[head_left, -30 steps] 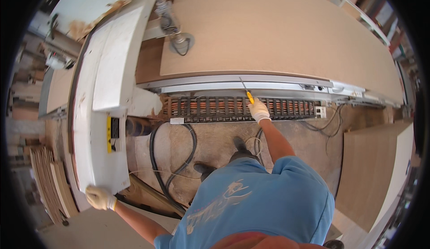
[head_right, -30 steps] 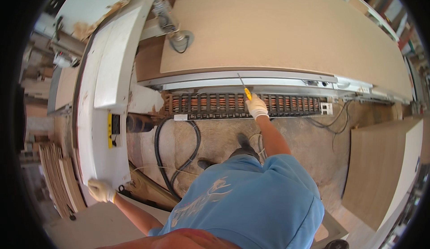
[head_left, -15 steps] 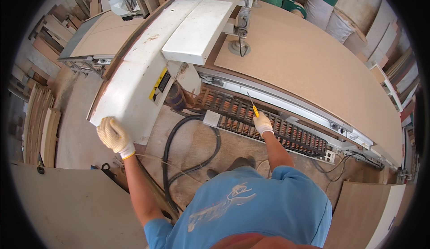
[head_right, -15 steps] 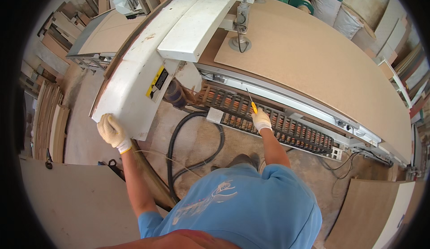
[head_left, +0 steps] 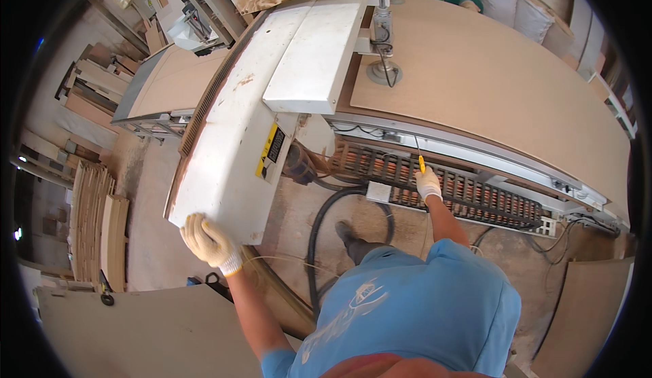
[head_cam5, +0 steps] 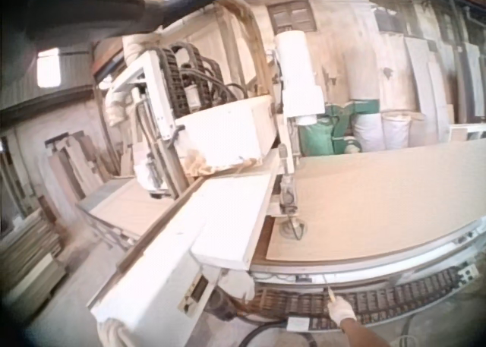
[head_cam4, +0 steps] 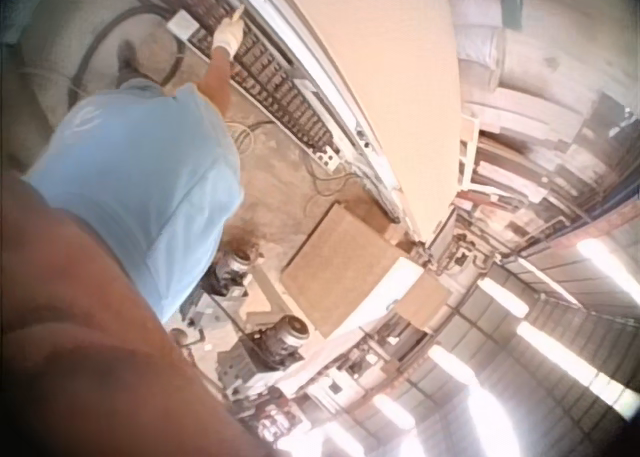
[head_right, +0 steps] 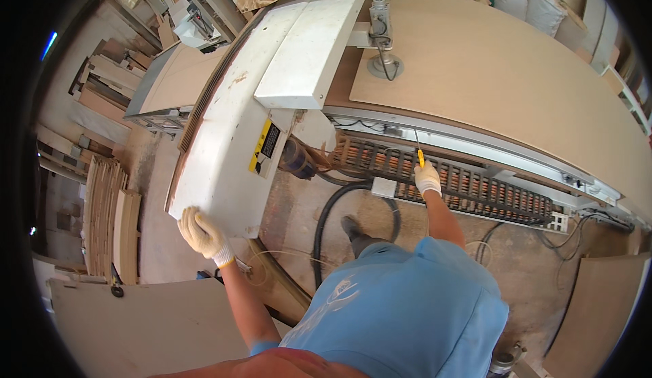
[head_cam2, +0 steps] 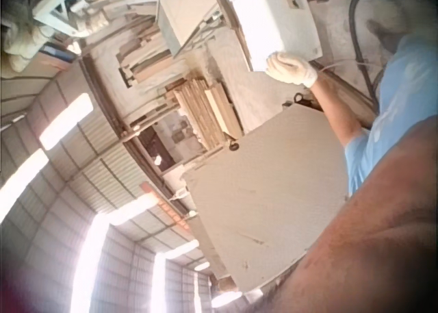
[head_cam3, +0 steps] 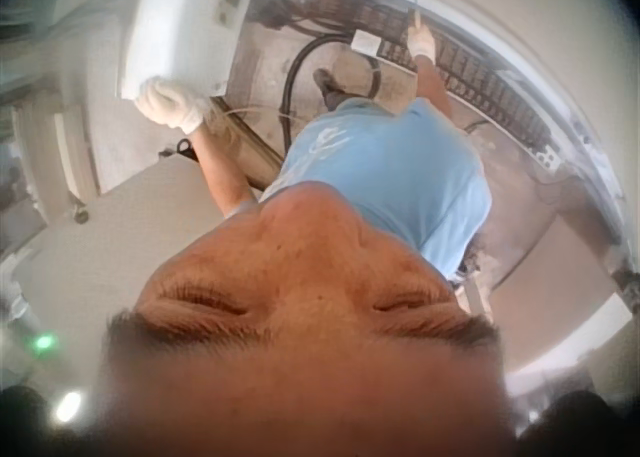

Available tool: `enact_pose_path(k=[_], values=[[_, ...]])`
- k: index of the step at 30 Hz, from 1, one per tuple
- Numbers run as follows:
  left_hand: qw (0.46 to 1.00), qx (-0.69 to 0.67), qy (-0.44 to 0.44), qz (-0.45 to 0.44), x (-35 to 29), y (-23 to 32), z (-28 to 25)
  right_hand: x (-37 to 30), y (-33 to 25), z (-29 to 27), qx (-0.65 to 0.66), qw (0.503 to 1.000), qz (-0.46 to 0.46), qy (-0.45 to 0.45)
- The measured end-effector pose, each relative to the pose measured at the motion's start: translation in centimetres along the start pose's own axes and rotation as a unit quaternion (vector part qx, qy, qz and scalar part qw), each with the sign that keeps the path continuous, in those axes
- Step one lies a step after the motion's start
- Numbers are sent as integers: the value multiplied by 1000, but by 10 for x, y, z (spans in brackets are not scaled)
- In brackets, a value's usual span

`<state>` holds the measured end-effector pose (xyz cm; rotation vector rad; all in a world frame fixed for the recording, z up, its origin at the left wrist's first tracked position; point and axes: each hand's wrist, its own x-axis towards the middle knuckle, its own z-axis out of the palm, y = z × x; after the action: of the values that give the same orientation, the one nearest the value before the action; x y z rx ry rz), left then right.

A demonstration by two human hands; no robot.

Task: The person picks up and stacks wooden planks, then moves large flat panels onto a machine table. They use a yellow tool to adjust the machine, interact with a control panel, and carry additional panels to a workbench.

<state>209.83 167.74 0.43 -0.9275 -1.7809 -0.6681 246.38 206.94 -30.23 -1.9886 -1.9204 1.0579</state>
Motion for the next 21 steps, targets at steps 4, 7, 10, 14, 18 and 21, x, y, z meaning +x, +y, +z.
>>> enact_pose_path(k=[4,7,10,14,18,21], values=[[1000,14,-16,-8,5,8,-2,31,-41,34,-19,998,-35,-39],[999,-30,3,-24,12,18,4,45,-74,61,-5,997,-65,-51],[996,-60,-23,-68,21,23,4,57,-104,94,28,989,-123,-72],[997,41,-29,-54,26,22,1,81,-121,133,76,985,-140,-71],[996,47,-19,-76,26,18,-1,110,-115,135,229,971,-34,-66],[996,37,-19,-73,28,15,-2,115,-108,117,114,984,-129,-38]])
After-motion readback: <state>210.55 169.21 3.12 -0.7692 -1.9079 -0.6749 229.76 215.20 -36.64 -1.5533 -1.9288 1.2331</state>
